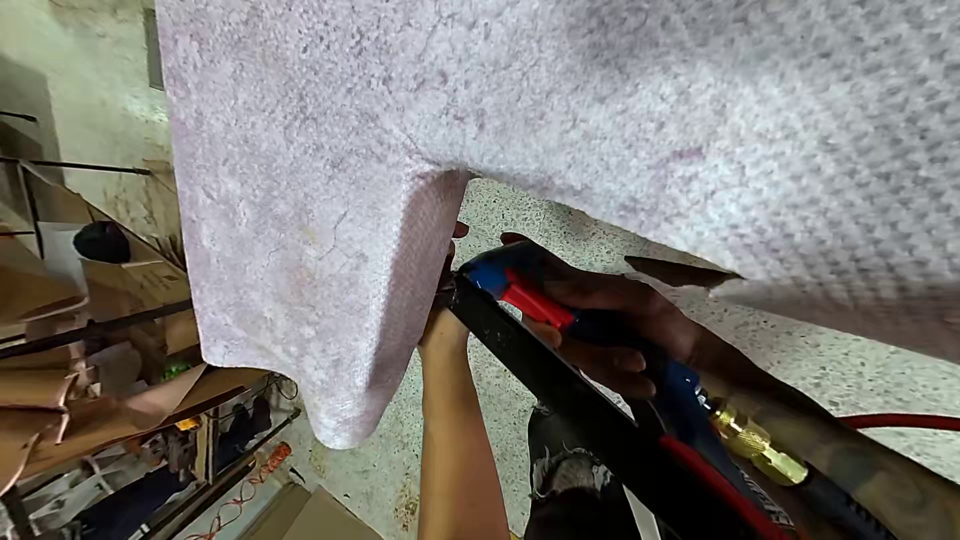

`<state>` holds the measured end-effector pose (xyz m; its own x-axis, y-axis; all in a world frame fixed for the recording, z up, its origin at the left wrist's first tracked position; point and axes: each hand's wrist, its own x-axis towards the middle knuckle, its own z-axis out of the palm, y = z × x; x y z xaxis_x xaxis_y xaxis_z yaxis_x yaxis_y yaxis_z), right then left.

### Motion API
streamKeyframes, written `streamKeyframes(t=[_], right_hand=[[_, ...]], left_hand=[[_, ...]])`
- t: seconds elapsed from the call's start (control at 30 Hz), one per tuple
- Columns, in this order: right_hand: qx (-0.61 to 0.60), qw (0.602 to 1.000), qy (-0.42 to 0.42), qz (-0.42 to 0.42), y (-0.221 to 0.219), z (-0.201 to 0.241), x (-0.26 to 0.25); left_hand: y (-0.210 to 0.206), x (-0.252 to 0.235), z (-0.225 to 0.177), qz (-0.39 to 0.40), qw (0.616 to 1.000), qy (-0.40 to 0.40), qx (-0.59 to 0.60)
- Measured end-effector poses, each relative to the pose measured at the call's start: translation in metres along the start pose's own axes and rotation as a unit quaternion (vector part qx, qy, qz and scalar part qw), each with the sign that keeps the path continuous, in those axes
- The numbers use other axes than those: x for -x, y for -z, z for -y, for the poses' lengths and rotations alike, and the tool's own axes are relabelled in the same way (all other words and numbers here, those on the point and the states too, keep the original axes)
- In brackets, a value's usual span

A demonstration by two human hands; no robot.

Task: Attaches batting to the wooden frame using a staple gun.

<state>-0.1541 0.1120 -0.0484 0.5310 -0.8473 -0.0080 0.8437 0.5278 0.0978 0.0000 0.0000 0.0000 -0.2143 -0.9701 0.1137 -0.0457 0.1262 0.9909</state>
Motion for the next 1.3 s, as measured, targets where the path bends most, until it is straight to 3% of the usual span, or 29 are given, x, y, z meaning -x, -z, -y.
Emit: streamKeyframes(t=[0.03,0.07,0.1,0.13,0.17,0.23,0.3,0.37,0.43,0.53,0.6,0.67,0.73,0.8,0.9,0.97,1.03,1.1,1.13,1.2,1.3], right_hand=[[0.006,1.0,-0.003,-0.005,0.0,-0.002,-0.001],[0.0,1.0,-0.006,0.004,0.003,-0.004,-0.001],[-0.018,0.999,-0.012,0.038,0.011,-0.007,0.0],[-0.029,0.998,-0.016,0.055,0.015,-0.008,0.001],[-0.026,0.998,-0.011,0.056,0.014,-0.01,0.003],[0.01,1.0,0.014,-0.002,0.004,-0.015,0.015],[0.045,0.991,0.032,-0.122,-0.013,-0.026,0.04],[0.041,0.982,0.039,-0.181,-0.032,-0.041,0.07],[0.039,0.97,0.044,-0.236,-0.055,-0.058,0.101],[0.105,0.947,0.032,-0.303,-0.096,-0.074,0.126],[0.127,0.928,0.006,-0.35,-0.117,-0.073,0.131],[0.101,0.902,-0.029,-0.419,-0.13,-0.069,0.132],[0.069,0.858,-0.021,-0.509,-0.143,-0.066,0.127],[0.041,0.793,0.04,-0.607,-0.161,-0.073,0.12],[0.046,0.691,0.152,-0.705,-0.182,-0.087,0.107],[0.057,0.63,0.212,-0.745,-0.184,-0.107,0.098],[0.059,0.588,0.27,-0.76,-0.183,-0.124,0.084],[0.011,0.577,0.334,-0.746,-0.186,-0.144,0.065],[-0.023,0.576,0.376,-0.725,-0.183,-0.157,0.056],[-0.092,0.575,0.462,-0.669,-0.182,-0.183,0.028],[-0.146,0.543,0.574,-0.595,-0.203,-0.21,-0.012]], left_hand=[[0.023,0.0,0.041,0.105,0.986,-0.096,0.087],[0.033,0.003,0.059,0.141,0.977,-0.097,0.129],[0.029,0.013,0.045,0.08,0.986,0.007,0.145],[0.019,0.019,0.016,-0.035,0.983,0.135,0.121],[0.026,0.027,0.01,-0.063,0.974,0.172,0.136],[0.057,0.05,0.007,-0.11,0.943,0.215,0.23],[0.082,0.069,-0.015,-0.146,0.919,0.212,0.297],[0.1,0.077,-0.05,-0.076,0.934,0.184,0.297],[0.099,0.073,-0.088,0.015,0.972,0.166,0.167],[0.068,0.057,-0.112,-0.031,0.981,0.162,-0.103],[0.058,0.045,-0.108,-0.079,0.972,0.133,-0.175],[0.062,0.038,-0.109,-0.074,0.957,0.121,-0.253],[0.07,0.034,-0.103,-0.046,0.953,0.07,-0.291],[0.077,0.032,-0.096,-0.018,0.954,0.027,-0.297],[0.087,0.019,-0.108,0.104,0.938,0.037,-0.329],[0.106,0.011,-0.137,0.254,0.876,0.046,-0.407],[0.131,-0.008,-0.168,0.44,0.779,0.022,-0.446],[0.163,-0.031,-0.196,0.574,0.704,-0.134,-0.396],[0.172,-0.046,-0.21,0.61,0.668,-0.221,-0.365],[0.163,-0.079,-0.217,0.611,0.587,-0.413,-0.334],[0.099,-0.122,-0.202,0.643,0.416,-0.539,-0.35]])
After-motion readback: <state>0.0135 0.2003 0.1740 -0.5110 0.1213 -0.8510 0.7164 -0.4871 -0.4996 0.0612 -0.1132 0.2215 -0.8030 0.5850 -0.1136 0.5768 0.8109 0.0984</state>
